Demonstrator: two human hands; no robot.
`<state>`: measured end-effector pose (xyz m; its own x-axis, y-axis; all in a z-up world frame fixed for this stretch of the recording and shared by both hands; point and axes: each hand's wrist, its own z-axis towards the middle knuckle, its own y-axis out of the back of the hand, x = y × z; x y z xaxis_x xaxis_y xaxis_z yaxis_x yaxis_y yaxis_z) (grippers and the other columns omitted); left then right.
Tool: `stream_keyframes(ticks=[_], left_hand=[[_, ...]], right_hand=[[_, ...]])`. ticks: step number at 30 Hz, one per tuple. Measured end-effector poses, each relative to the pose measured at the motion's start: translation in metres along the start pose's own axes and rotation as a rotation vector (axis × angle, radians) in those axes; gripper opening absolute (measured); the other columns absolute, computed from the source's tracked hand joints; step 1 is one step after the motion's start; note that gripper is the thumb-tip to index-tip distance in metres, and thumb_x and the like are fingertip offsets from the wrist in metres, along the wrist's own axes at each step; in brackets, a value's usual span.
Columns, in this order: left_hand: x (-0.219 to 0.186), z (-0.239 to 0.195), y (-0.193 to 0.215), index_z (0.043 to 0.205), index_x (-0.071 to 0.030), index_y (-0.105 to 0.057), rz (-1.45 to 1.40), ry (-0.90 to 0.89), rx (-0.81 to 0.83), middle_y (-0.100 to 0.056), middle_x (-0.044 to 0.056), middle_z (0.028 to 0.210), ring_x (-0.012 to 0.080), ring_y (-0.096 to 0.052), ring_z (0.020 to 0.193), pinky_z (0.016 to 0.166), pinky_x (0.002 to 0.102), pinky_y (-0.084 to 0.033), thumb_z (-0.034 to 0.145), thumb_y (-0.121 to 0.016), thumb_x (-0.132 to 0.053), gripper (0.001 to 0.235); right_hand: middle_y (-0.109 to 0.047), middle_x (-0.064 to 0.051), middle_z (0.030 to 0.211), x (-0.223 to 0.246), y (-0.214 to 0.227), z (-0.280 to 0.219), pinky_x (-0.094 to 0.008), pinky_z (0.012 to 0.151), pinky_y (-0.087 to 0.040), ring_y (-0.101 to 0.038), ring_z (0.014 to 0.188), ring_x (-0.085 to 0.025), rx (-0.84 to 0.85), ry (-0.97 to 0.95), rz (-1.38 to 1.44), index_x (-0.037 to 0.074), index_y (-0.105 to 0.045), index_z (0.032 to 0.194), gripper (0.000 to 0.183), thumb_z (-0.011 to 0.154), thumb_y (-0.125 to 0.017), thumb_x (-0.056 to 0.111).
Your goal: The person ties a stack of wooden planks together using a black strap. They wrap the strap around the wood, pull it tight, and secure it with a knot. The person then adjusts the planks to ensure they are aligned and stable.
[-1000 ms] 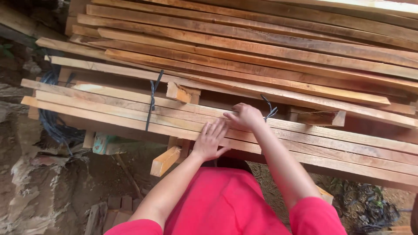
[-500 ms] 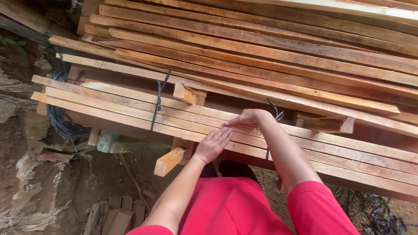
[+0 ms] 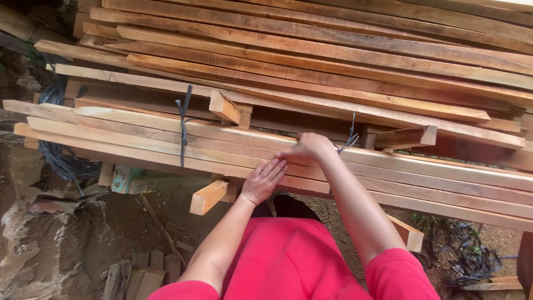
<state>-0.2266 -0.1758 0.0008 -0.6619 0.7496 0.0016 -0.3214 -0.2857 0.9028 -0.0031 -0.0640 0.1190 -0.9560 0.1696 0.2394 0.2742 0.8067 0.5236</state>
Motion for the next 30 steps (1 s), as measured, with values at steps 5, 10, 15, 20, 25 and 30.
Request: stream_keyframes(ticks=[5,10,15,20,25,30], left_hand=[[-0.002,-0.014,0.006,0.147,-0.026,-0.053,-0.058,-0.020,0.038,-0.049,-0.004,0.158,0.0182,-0.041,0.149,0.123,0.043,-0.026,0.091,-0.059,-0.036,0.058],[-0.005,-0.012,0.051,0.144,-0.022,-0.057,-0.249,0.006,0.056,-0.053,0.002,0.154,0.0221,-0.045,0.146,0.123,0.043,-0.028,0.094,-0.059,-0.045,0.055],[-0.004,-0.016,0.083,0.127,-0.026,-0.067,-0.427,0.264,0.114,-0.065,-0.007,0.135,0.0177,-0.058,0.132,0.115,0.040,-0.036,0.096,-0.066,-0.040,0.035],[-0.025,-0.016,0.066,0.087,-0.012,-0.073,-1.008,1.524,0.134,-0.076,0.009,0.091,0.0238,-0.073,0.098,0.084,0.037,-0.056,0.100,-0.067,-0.046,0.037],[-0.020,0.031,0.090,0.124,-0.012,-0.024,-1.538,2.063,-0.145,-0.023,0.014,0.129,0.0298,-0.030,0.124,0.097,0.041,-0.030,0.093,-0.065,-0.065,0.074],[0.005,0.107,0.120,0.165,-0.016,-0.004,-2.154,2.239,-0.405,0.002,0.017,0.170,0.0343,-0.007,0.158,0.131,0.053,-0.008,0.082,-0.059,-0.083,0.121]], right_hand=[[-0.073,-0.011,0.125,0.007,-0.017,-0.029,-0.046,0.099,-0.055,-0.067,0.122,-0.029,-0.196,0.021,-0.046,0.019,-0.063,0.137,0.103,0.067,-0.057,0.094],[-0.073,-0.003,0.114,-0.006,-0.070,-0.020,-0.042,0.092,-0.054,-0.069,0.113,-0.024,-0.490,0.078,-0.109,0.019,-0.066,0.126,0.091,0.068,-0.063,0.089],[-0.071,0.000,0.113,-0.012,-0.083,-0.001,-0.042,0.092,-0.053,-0.068,0.113,-0.023,-0.543,0.094,-0.128,0.020,-0.064,0.125,0.091,0.065,-0.066,0.089],[-0.070,-0.008,0.121,-0.023,-0.063,0.035,-0.046,0.094,-0.057,-0.069,0.118,-0.028,-0.229,0.167,-0.257,0.013,-0.055,0.124,0.108,0.055,-0.067,0.095],[-0.071,-0.012,0.118,-0.036,-0.052,0.066,-0.048,0.095,-0.057,-0.069,0.117,-0.032,-0.107,0.131,-0.171,0.015,-0.053,0.125,0.110,0.049,-0.072,0.093],[-0.071,-0.016,0.125,-0.023,-0.028,0.043,-0.047,0.102,-0.055,-0.068,0.122,-0.034,-0.005,0.146,-0.126,0.015,-0.055,0.137,0.121,0.046,-0.075,0.093]])
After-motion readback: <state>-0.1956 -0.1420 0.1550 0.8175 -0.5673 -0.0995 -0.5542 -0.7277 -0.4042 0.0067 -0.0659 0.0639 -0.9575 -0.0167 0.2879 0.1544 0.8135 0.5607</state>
